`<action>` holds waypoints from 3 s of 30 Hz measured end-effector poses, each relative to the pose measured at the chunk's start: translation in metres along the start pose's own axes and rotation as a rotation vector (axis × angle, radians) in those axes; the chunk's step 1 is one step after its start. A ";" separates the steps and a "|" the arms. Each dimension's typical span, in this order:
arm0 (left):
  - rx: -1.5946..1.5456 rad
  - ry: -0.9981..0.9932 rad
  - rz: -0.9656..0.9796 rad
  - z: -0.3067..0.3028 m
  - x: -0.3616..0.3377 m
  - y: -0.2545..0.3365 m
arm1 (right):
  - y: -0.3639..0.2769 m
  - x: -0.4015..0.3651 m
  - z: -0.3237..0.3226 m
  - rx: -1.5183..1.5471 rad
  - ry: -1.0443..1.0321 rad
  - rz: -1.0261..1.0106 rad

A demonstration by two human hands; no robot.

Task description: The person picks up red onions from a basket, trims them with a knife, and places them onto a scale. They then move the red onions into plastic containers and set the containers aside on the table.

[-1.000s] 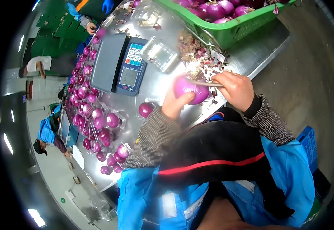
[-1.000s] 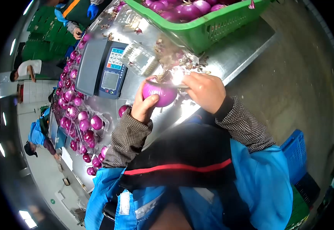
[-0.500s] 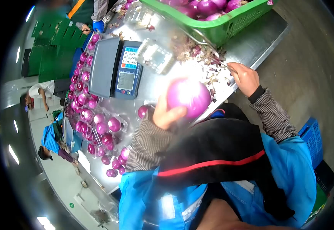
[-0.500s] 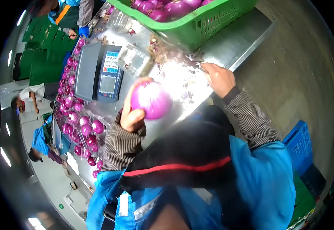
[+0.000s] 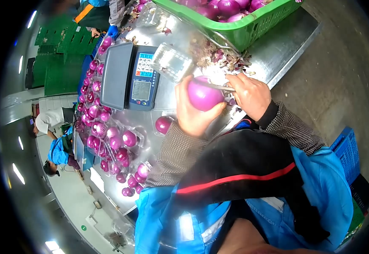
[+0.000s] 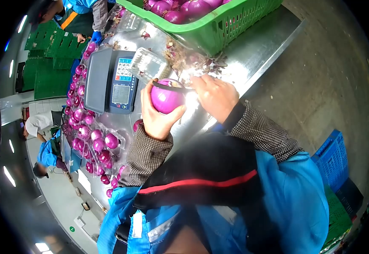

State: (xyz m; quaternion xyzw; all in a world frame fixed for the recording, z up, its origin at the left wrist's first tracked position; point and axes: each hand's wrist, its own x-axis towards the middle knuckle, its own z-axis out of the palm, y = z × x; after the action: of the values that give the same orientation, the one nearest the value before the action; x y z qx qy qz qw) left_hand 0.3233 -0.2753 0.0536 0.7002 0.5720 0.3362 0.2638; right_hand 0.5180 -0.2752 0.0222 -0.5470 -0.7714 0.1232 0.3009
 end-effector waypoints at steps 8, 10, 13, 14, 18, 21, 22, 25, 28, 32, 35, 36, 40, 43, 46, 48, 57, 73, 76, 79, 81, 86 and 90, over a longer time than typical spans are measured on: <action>0.047 -0.035 0.115 -0.012 0.009 0.004 | 0.048 -0.019 0.007 0.240 -0.035 0.274; -0.265 -0.112 -0.028 0.002 0.006 -0.009 | 0.020 -0.002 -0.007 0.541 -0.090 0.328; -0.522 -0.204 -0.108 0.009 0.003 0.008 | -0.005 0.015 -0.019 0.624 0.013 0.158; -0.499 -0.234 -0.081 0.009 0.003 0.005 | -0.002 0.019 -0.014 0.640 0.022 0.108; -0.591 -0.276 -0.111 0.009 -0.003 -0.002 | 0.005 0.016 -0.017 0.779 -0.077 0.113; -0.719 -0.241 -0.259 0.002 -0.002 -0.011 | 0.013 0.006 -0.023 0.947 -0.125 0.299; -0.759 -0.238 -0.305 0.001 -0.004 -0.016 | 0.017 0.006 -0.020 0.879 -0.075 0.365; -0.837 -0.249 -0.342 0.003 -0.007 -0.025 | 0.003 0.001 -0.027 0.634 -0.135 0.360; -1.011 -0.358 -0.476 0.006 -0.011 -0.024 | -0.022 0.006 -0.028 0.415 0.025 -0.037; -1.014 -0.356 -0.403 0.009 -0.016 -0.025 | -0.006 0.013 -0.006 0.329 0.120 -0.082; -1.023 -0.360 -0.444 0.006 -0.019 -0.019 | 0.024 0.011 0.016 0.277 0.104 0.144; -1.014 -0.360 -0.452 0.005 -0.017 -0.020 | 0.032 0.010 0.018 0.291 0.114 0.235; -0.783 -0.325 -0.358 0.002 -0.016 -0.017 | 0.010 0.008 -0.005 0.608 0.053 0.121; -0.735 -0.269 -0.268 0.009 -0.017 -0.013 | -0.010 0.010 -0.017 0.569 -0.022 0.078; -0.693 -0.224 -0.141 0.014 -0.018 -0.012 | -0.013 0.012 -0.011 0.497 -0.017 0.018; -0.627 -0.244 -0.130 0.013 -0.019 -0.012 | -0.012 0.010 -0.005 0.438 0.095 -0.047; -0.701 -0.277 -0.481 -0.005 -0.026 -0.033 | 0.022 -0.007 0.009 0.582 -0.108 0.296; 0.572 0.004 -0.405 -0.120 -0.088 -0.167 | -0.064 -0.010 0.090 1.097 -0.711 0.394; 0.813 -0.206 -0.488 -0.115 -0.101 -0.192 | -0.077 -0.011 0.110 1.093 -0.679 0.388; 0.863 -0.283 -0.485 -0.102 -0.099 -0.199 | -0.082 -0.015 0.130 1.121 -0.706 0.482; 0.838 -0.300 -0.471 -0.097 -0.094 -0.197 | -0.086 -0.015 0.145 1.070 -0.679 0.489; 0.800 -0.298 -0.329 -0.102 -0.089 -0.187 | -0.093 -0.017 0.171 0.809 -0.567 0.432; 0.747 -0.282 -0.193 -0.108 -0.084 -0.182 | -0.092 -0.020 0.175 0.708 -0.568 0.492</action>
State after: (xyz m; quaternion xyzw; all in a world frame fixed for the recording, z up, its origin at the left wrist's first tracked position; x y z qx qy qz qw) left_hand 0.1158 -0.3215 -0.0292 0.7300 0.6761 -0.0202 0.0976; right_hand 0.3465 -0.3037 -0.0751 -0.5219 -0.5821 0.5877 0.2084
